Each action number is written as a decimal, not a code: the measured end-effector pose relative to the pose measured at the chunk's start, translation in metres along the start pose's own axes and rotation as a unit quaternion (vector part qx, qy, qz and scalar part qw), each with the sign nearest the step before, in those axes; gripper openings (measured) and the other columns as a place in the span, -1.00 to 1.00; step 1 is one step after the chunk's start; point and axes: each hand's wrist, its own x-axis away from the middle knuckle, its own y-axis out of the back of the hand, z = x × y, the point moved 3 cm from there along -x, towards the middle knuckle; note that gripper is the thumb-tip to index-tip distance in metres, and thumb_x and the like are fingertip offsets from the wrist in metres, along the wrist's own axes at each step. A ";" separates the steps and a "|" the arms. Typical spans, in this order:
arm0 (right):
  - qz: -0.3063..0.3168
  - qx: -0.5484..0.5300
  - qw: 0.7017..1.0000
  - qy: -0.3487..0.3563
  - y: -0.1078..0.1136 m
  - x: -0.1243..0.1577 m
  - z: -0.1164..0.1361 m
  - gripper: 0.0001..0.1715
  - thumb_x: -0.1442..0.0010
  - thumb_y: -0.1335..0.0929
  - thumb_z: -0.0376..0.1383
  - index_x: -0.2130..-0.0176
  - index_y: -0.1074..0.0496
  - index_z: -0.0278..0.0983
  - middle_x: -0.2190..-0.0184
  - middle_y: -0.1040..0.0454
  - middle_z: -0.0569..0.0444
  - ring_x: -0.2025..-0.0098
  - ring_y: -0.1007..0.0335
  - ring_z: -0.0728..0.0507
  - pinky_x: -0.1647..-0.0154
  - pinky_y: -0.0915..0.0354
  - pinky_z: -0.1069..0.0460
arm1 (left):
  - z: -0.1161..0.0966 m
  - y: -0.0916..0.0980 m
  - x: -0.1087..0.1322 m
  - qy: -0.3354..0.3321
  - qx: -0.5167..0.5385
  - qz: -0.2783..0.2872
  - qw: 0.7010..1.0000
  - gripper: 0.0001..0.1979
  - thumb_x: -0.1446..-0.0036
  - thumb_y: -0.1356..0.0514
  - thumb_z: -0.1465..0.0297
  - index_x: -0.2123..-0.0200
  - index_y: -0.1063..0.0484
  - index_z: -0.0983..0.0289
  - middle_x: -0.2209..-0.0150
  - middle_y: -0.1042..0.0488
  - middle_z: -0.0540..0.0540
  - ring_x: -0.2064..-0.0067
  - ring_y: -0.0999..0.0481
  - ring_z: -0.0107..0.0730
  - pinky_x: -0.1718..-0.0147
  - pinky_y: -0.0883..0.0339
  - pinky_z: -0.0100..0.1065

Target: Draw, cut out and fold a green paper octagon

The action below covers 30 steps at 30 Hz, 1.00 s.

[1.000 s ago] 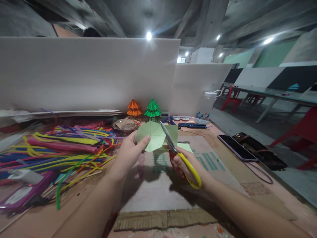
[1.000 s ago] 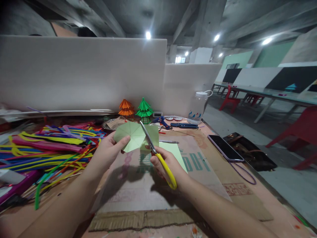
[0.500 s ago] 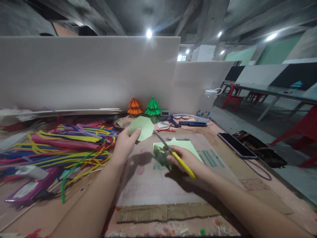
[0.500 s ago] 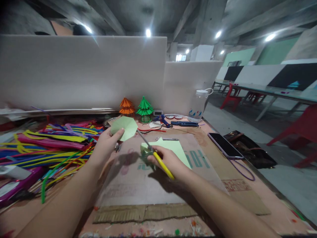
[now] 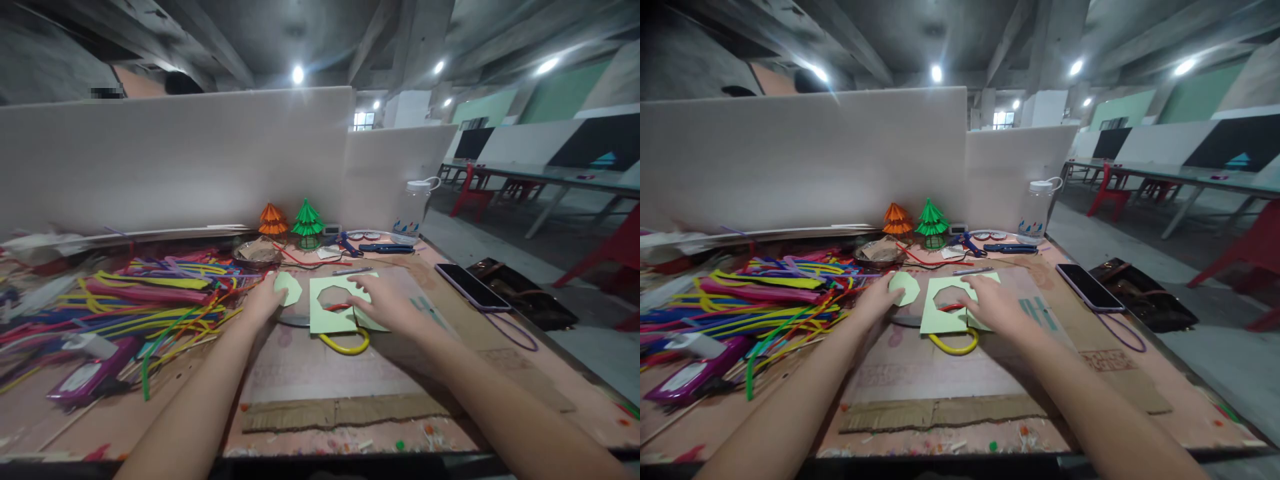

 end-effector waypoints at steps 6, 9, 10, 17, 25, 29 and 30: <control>0.018 0.084 0.990 -0.115 -0.002 -0.012 -0.054 -0.33 -0.29 -0.49 -0.09 -0.23 -0.41 -0.40 -0.19 -0.48 -0.32 -0.24 -0.41 -0.45 -0.21 -0.33 -0.33 | -0.024 0.002 0.009 -0.099 -0.117 -0.009 0.988 -0.62 -0.38 -0.27 0.24 -0.18 -0.42 0.25 -0.18 -0.46 0.21 -0.09 -0.54 -0.09 -0.03 -0.52 0.02; 0.032 0.087 0.988 -0.126 -0.014 -0.018 -0.066 -0.47 -0.38 -0.42 -0.11 -0.23 -0.40 -0.26 -0.24 -0.43 -0.13 -0.20 -0.43 -0.31 -0.19 -0.39 -0.32 | -0.042 -0.012 0.024 -0.160 -0.128 0.050 0.977 -0.64 -0.39 -0.26 0.24 -0.16 -0.44 0.25 -0.16 -0.47 0.21 -0.07 -0.55 -0.11 -0.03 -0.52 0.00; 0.034 0.083 0.988 -0.126 -0.018 -0.020 -0.069 -0.49 -0.39 -0.41 -0.12 -0.23 -0.40 -0.25 -0.23 -0.43 -0.12 -0.18 -0.45 -0.29 -0.18 -0.42 -0.31 | -0.047 -0.019 0.030 -0.175 -0.128 0.070 0.974 -0.63 -0.39 -0.27 0.23 -0.16 -0.44 0.26 -0.16 -0.47 0.21 -0.07 -0.55 -0.11 -0.02 -0.52 0.00; 0.021 0.024 0.993 -0.112 -0.037 -0.034 -0.083 -0.56 -0.41 -0.41 -0.16 -0.19 -0.43 -0.26 -0.18 -0.47 -0.10 -0.09 -0.50 -0.25 -0.09 -0.48 -0.24 | -0.069 -0.059 0.056 -0.213 -0.075 0.141 0.964 -0.65 -0.39 -0.26 0.24 -0.16 -0.44 0.24 -0.16 -0.47 0.21 -0.07 -0.55 -0.12 -0.03 -0.52 -0.01; -0.059 -0.099 0.992 -0.048 -0.046 -0.036 -0.088 -0.55 -0.40 -0.41 -0.16 -0.20 -0.43 -0.27 -0.23 -0.43 -0.11 -0.19 -0.44 -0.30 -0.18 -0.41 -0.31 | -0.066 -0.042 0.049 -0.188 0.057 0.089 0.976 -0.67 -0.40 -0.25 0.24 -0.14 -0.45 0.23 -0.15 -0.48 0.20 -0.05 -0.56 -0.15 -0.02 -0.53 -0.03; -0.037 -0.211 0.976 0.040 -0.033 -0.030 -0.071 -0.19 -0.28 -0.47 -0.12 -0.40 -0.24 -0.15 -0.44 -0.22 -0.13 -0.45 -0.15 -0.34 -0.42 -0.16 -0.30 | -0.076 -0.036 0.061 -0.180 0.156 0.054 0.970 -0.65 -0.39 -0.26 0.23 -0.15 -0.44 0.26 -0.13 -0.49 0.20 -0.03 -0.57 -0.14 0.01 -0.54 -0.03; -0.020 -0.241 0.969 0.060 -0.031 -0.027 -0.064 -0.08 -0.21 -0.51 -0.09 -0.43 -0.21 -0.12 -0.46 -0.20 -0.12 -0.47 -0.13 -0.33 -0.43 -0.15 -0.28 | -0.080 -0.036 0.066 -0.182 0.182 0.046 0.965 -0.65 -0.39 -0.26 0.23 -0.15 -0.44 0.26 -0.12 -0.49 0.20 -0.03 -0.57 -0.14 0.01 -0.54 -0.03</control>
